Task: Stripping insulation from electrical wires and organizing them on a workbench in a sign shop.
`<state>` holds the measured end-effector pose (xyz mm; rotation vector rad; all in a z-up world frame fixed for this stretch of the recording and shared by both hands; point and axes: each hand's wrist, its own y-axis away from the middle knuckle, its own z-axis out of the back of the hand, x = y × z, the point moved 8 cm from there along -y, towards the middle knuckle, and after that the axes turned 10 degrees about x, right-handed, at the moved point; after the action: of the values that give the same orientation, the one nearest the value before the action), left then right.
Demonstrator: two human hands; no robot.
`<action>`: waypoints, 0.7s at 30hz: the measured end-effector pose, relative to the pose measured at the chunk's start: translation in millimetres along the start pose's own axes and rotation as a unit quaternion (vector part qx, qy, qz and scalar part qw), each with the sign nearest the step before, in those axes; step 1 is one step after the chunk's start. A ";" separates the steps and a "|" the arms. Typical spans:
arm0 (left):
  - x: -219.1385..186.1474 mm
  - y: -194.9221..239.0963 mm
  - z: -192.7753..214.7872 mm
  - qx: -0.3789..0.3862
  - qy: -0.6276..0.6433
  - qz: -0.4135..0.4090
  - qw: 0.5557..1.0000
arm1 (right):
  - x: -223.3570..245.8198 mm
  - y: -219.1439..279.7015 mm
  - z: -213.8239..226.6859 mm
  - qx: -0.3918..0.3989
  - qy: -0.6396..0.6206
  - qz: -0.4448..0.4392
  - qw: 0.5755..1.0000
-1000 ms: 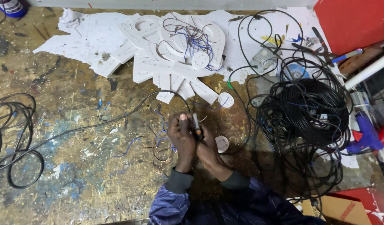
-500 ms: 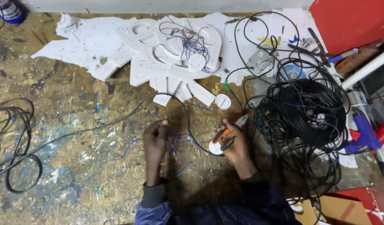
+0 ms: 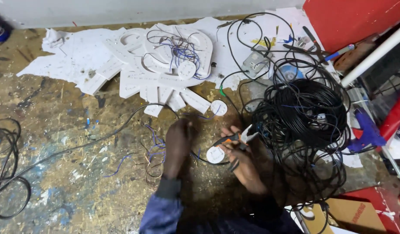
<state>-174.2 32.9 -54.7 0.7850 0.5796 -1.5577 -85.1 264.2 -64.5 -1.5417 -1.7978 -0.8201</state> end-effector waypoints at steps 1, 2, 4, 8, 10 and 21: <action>8.7 -16.2 -13.1 0.001 0.000 0.001 1.000 | 12.0 0.1 -9.5 0.000 0.000 -0.001 1.000; 19.3 -33.0 -27.2 0.009 -0.048 0.023 0.999 | 16.5 1.4 -12.9 -0.043 -0.064 -0.038 0.996; 12.3 -48.7 -35.4 0.017 -0.095 0.041 0.994 | 11.5 2.4 6.6 -0.086 -0.127 -0.069 0.986; -9.2 -57.3 -22.7 0.046 -0.125 0.117 0.984 | -85.4 9.6 126.8 -0.195 -0.149 -0.228 0.942; 5.2 -54.8 -27.5 0.053 -0.129 0.148 0.979 | -101.5 18.1 133.2 -0.201 -0.167 -0.252 0.932; 13.5 2.0 28.8 -0.038 0.207 0.042 0.977 | -48.6 6.5 35.8 0.010 0.016 -0.158 0.987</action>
<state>-177.1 2.2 -46.2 1.0716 0.8923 -1.2917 -75.0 264.0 -124.3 -1.2399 -2.0497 -0.9649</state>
